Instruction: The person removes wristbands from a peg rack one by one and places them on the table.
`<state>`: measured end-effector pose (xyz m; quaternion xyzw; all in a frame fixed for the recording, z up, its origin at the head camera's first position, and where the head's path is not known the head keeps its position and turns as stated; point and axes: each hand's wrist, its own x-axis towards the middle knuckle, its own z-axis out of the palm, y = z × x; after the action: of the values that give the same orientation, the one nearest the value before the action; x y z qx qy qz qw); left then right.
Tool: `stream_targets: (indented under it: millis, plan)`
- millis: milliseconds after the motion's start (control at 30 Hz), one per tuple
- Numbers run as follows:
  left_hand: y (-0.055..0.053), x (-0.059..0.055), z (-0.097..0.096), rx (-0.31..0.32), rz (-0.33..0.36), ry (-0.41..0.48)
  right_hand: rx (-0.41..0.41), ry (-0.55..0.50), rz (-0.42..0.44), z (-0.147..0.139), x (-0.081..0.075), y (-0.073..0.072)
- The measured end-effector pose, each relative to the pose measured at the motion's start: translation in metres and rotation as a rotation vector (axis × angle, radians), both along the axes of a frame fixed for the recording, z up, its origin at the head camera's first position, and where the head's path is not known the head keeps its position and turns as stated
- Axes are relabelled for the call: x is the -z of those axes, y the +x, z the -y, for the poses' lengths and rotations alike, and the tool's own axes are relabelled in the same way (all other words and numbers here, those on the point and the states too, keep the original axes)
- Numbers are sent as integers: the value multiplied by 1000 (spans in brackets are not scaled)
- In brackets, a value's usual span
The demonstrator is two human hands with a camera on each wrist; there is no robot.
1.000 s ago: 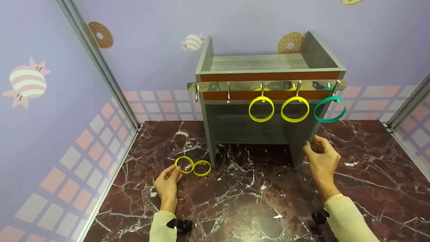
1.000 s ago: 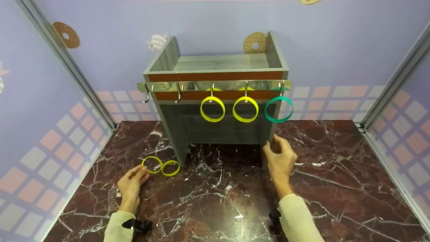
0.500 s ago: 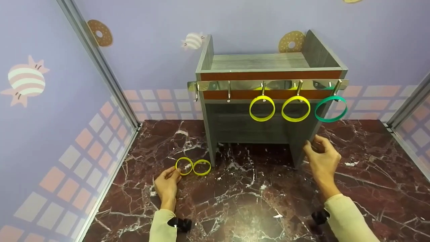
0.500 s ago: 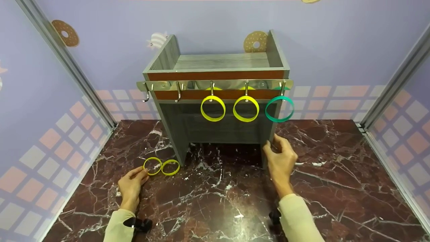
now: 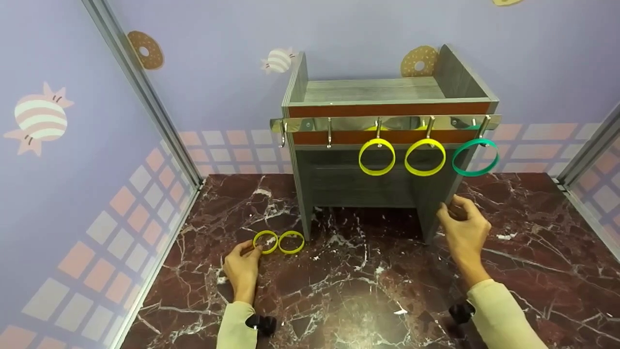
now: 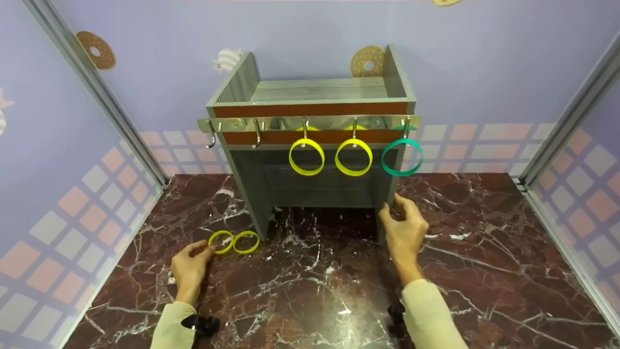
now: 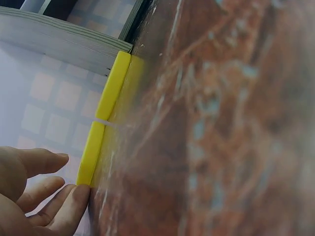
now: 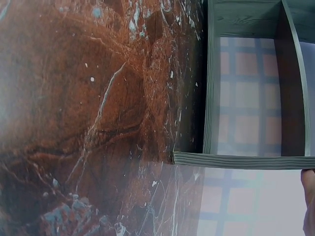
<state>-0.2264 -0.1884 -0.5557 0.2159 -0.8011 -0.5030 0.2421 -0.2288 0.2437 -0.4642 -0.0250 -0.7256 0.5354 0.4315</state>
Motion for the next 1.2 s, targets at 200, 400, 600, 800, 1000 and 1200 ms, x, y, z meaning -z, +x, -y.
stream_targets:
  millis: [200, 400, 600, 800, 1000, 1200]
  plan:
    - [2, -4, -5, -7, -46, -83, 7, -5, 18, 0, 3, -2]
    - [1, -14, -21, 54, -151, -85, 11, -6, 27, 1, 1, -1]
    - [-2, -30, -42, 170, -203, 40, 12, -2, 23, 2, 1, -1]
    - [-9, -38, -58, 281, -315, 94, 27, -2, 25, 1, 1, -2]
    - [-15, -51, -69, 358, -321, 131, 18, -19, 28, 1, -1, 0]
    - [-23, -63, -80, 390, -348, 148, 12, -31, 32, 1, -1, 1]
